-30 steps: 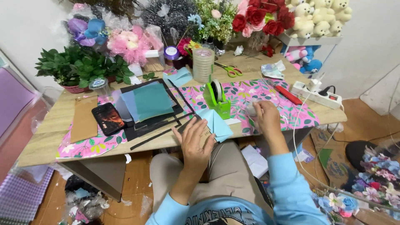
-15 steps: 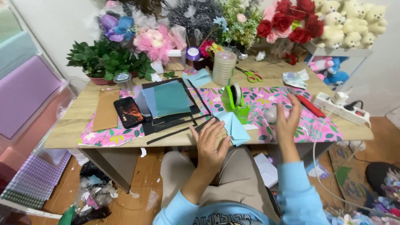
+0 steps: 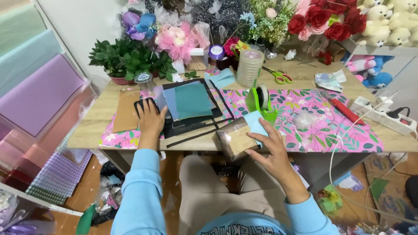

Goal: The person wraps a small rectangular box with light blue paper, folding the edges and securing them with tape. They then wrap a second, larger box with dark patterned paper, folding the sides and taping the seams.

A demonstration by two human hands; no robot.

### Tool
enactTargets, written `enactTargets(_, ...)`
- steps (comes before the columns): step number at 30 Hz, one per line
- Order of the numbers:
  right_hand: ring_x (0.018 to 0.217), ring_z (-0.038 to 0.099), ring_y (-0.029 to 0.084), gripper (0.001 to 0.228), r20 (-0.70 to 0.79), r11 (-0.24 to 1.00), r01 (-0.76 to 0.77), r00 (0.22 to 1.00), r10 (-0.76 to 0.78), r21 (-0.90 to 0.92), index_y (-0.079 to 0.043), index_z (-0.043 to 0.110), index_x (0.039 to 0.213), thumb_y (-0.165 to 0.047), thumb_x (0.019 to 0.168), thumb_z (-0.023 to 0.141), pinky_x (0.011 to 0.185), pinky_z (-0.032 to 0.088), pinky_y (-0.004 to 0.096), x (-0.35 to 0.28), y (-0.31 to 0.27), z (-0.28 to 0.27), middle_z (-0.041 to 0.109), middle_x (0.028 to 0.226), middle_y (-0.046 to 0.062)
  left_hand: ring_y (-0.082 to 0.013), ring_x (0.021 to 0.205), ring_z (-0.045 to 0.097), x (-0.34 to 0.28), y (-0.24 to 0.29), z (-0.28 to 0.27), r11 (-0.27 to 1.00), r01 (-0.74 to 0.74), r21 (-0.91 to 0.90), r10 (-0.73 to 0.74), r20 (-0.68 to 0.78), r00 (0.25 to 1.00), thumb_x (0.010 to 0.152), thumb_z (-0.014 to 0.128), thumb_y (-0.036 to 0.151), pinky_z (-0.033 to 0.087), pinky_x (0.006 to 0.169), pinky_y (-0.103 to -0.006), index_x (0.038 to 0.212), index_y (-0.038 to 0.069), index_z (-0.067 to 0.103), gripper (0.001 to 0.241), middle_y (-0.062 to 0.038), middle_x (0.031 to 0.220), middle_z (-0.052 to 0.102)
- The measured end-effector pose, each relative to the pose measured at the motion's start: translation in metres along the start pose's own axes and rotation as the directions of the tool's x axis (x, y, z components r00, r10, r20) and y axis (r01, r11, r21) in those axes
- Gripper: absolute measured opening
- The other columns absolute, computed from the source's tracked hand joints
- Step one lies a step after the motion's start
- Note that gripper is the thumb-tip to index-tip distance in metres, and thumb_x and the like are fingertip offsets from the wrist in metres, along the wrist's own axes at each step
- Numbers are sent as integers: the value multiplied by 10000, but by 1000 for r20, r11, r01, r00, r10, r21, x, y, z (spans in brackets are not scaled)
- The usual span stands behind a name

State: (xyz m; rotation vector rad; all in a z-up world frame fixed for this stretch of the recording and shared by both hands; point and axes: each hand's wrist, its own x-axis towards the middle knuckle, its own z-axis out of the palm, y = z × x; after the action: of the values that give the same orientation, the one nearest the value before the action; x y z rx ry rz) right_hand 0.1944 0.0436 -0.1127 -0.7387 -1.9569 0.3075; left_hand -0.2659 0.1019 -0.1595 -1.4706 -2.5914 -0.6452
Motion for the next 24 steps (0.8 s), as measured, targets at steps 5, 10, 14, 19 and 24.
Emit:
enactTargets(5, 1425, 465, 377, 505, -13, 1000, -9, 1000, 9, 20, -241, 742, 1250, -332, 772, 876, 1174, 328, 524, 2, -7, 0, 494, 1564, 158, -352, 1547, 210, 8, -8, 6, 968, 1, 251, -43, 162, 986, 975, 39, 881, 21, 1273, -516, 1605, 110, 339, 1040, -102, 1679, 290)
enactTargets(10, 1425, 463, 384, 491, -6, 999, -22, 1000, 23, 33, -240, 741, 1248, -337, 785, 871, 1172, 328, 539, 2, -9, -4, 494, 1562, 158, -355, 1554, 177, 13, -13, 16, 969, 5, 247, -53, 190, 980, 976, 8, 882, -20, 1273, -520, 1613, 102, 315, 1053, -106, 1688, 262)
enactTargets(14, 1435, 446, 394, 474, 0, 998, -43, 999, 43, 55, -253, 741, 1240, -351, 794, 867, 1173, 316, 555, 0, -7, -3, 494, 1559, 154, -360, 1557, 148, 13, -13, 13, 970, 9, 243, -60, 203, 977, 973, 1, 887, -26, 1270, -533, 1621, 100, 291, 1060, -110, 1694, 239)
enactTargets(19, 1439, 438, 391, 462, -5, 994, -72, 997, 73, 81, -248, 748, 1234, -359, 801, 868, 1174, 308, 556, -3, -6, -1, 501, 1552, 146, -366, 1566, 118, -17, 15, -27, 988, 40, 149, -75, 236, 969, 984, 44, 844, 105, 1248, -571, 1628, 99, 275, 1011, -118, 1705, 208)
enactTargets(24, 1404, 484, 393, 692, -12, 997, -70, 997, 70, 27, -219, 682, 1349, -378, 720, 922, 1163, 364, 543, -2, -1, 2, 516, 1538, 164, -503, 1416, 331, -67, 83, -41, 853, -367, -372, 185, -440, 879, 1100, 557, 341, 77, 1041, -853, 1484, 43, 516, 488, -235, 1459, 511)
